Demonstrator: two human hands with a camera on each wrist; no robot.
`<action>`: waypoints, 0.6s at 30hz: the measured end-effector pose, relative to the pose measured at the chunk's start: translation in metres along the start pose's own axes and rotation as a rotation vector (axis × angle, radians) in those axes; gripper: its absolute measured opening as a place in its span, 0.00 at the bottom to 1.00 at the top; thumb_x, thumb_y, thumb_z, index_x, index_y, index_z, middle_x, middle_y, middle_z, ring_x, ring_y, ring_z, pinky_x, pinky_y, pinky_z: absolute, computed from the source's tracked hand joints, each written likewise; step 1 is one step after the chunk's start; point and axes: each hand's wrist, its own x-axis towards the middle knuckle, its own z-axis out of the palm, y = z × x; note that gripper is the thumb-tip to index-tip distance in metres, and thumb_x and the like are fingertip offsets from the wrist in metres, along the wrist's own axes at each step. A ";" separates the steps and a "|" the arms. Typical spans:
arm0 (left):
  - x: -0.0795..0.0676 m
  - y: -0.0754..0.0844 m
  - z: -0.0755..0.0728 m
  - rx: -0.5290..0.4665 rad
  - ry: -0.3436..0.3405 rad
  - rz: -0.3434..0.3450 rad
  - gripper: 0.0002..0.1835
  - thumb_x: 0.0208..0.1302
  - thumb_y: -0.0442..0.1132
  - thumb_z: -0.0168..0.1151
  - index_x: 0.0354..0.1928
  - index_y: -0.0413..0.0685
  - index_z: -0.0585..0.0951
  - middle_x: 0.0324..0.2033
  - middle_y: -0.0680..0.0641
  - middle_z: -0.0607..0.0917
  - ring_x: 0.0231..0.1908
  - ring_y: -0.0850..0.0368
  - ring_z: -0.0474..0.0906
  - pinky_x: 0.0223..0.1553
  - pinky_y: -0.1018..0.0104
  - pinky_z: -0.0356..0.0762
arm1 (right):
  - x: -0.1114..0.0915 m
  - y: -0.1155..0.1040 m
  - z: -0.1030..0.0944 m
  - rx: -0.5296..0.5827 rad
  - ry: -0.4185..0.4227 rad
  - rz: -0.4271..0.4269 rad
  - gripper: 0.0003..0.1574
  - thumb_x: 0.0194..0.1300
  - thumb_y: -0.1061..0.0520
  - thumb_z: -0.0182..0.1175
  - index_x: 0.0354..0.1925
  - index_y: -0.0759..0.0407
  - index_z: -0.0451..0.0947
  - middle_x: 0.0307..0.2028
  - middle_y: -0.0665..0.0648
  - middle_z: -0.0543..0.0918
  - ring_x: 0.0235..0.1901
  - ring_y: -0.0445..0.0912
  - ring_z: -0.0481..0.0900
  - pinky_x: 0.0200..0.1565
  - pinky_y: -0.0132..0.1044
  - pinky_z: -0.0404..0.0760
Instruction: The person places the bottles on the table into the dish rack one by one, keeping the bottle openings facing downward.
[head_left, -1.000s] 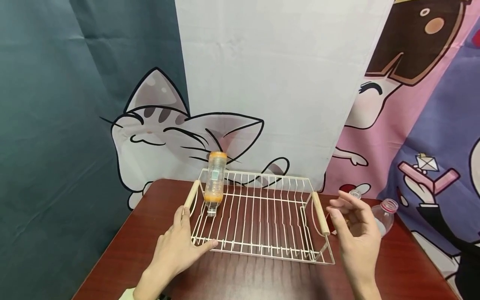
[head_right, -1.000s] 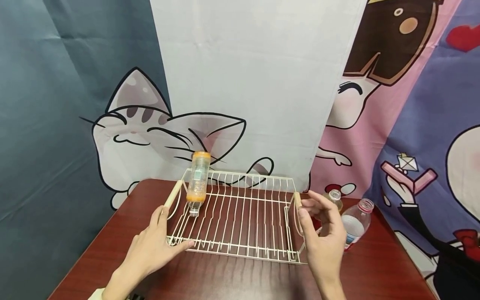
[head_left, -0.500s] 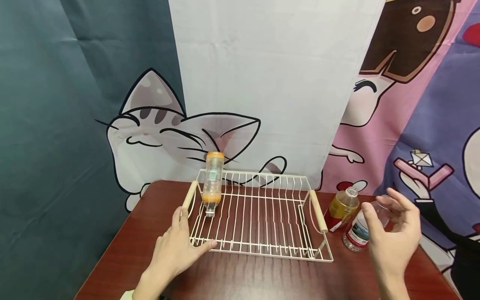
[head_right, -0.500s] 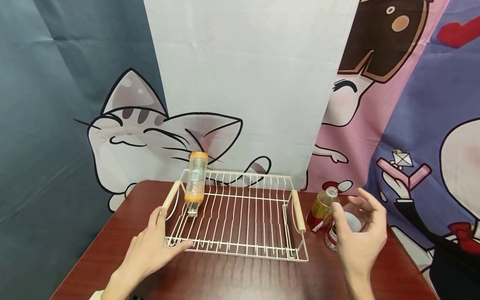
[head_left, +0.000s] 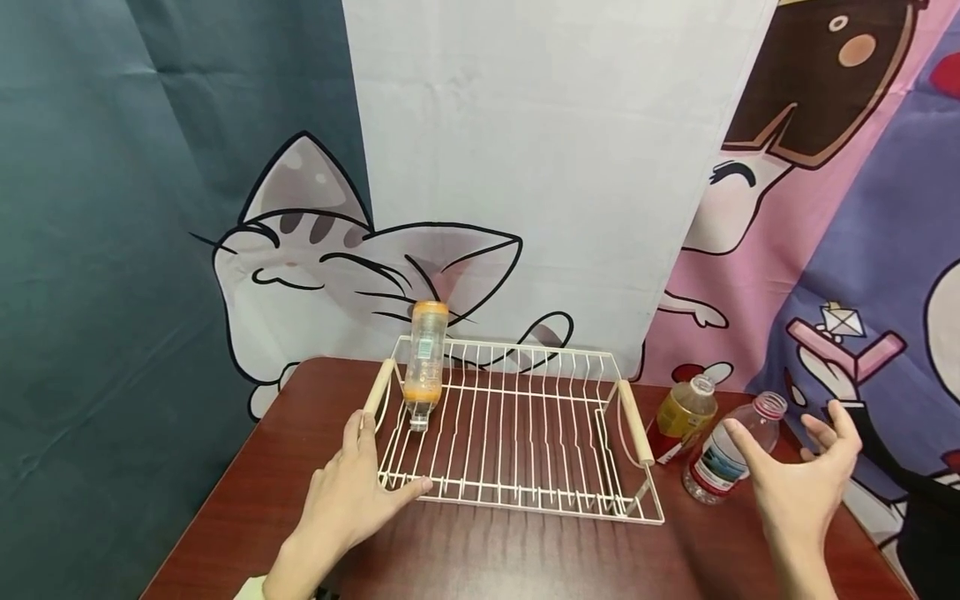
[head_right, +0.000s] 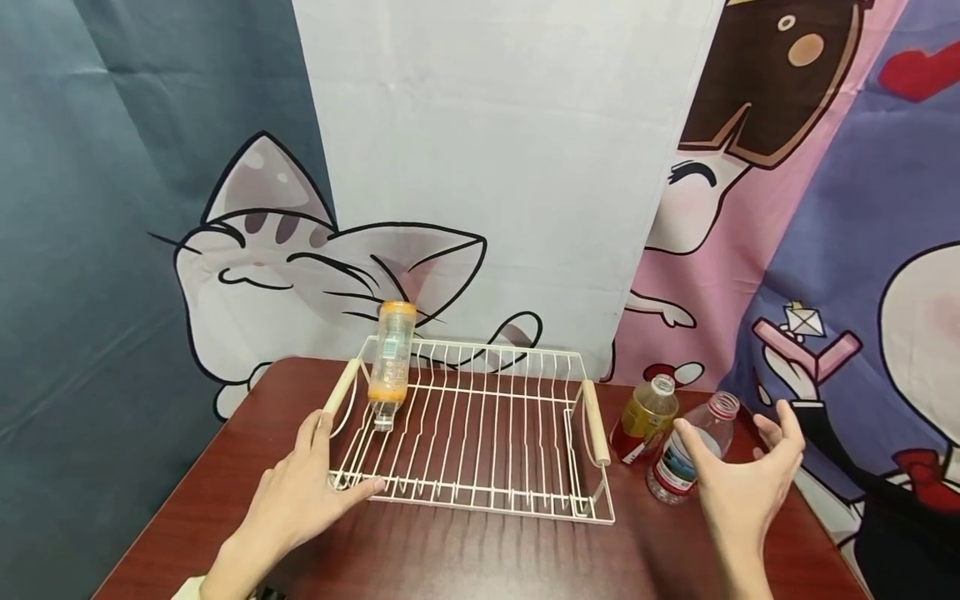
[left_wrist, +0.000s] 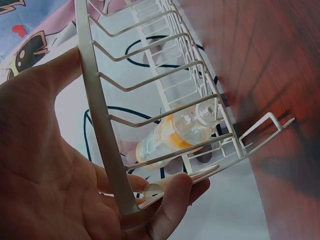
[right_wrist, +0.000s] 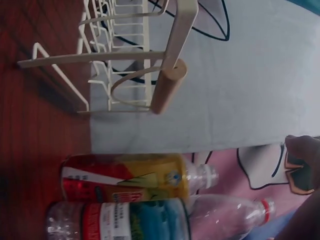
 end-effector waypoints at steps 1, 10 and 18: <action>0.000 0.000 0.000 0.001 -0.002 0.000 0.75 0.53 0.80 0.77 0.83 0.27 0.59 0.81 0.34 0.61 0.49 0.33 0.88 0.37 0.35 0.85 | 0.001 0.003 -0.001 -0.019 -0.017 0.020 0.69 0.57 0.54 0.85 0.86 0.35 0.58 0.61 0.35 0.68 0.65 0.35 0.66 0.69 0.30 0.62; 0.000 0.000 0.000 0.005 -0.003 0.005 0.75 0.53 0.80 0.77 0.82 0.27 0.60 0.81 0.34 0.61 0.49 0.33 0.88 0.38 0.35 0.85 | 0.010 0.027 -0.001 -0.096 -0.146 0.159 0.74 0.61 0.51 0.84 0.90 0.35 0.48 0.75 0.61 0.67 0.76 0.53 0.62 0.79 0.40 0.56; -0.001 0.001 -0.001 0.003 0.002 0.003 0.74 0.53 0.79 0.77 0.82 0.27 0.60 0.81 0.33 0.61 0.50 0.32 0.88 0.38 0.35 0.85 | 0.016 0.039 0.001 -0.170 -0.218 0.150 0.77 0.63 0.48 0.82 0.91 0.45 0.42 0.77 0.69 0.65 0.77 0.63 0.61 0.80 0.57 0.55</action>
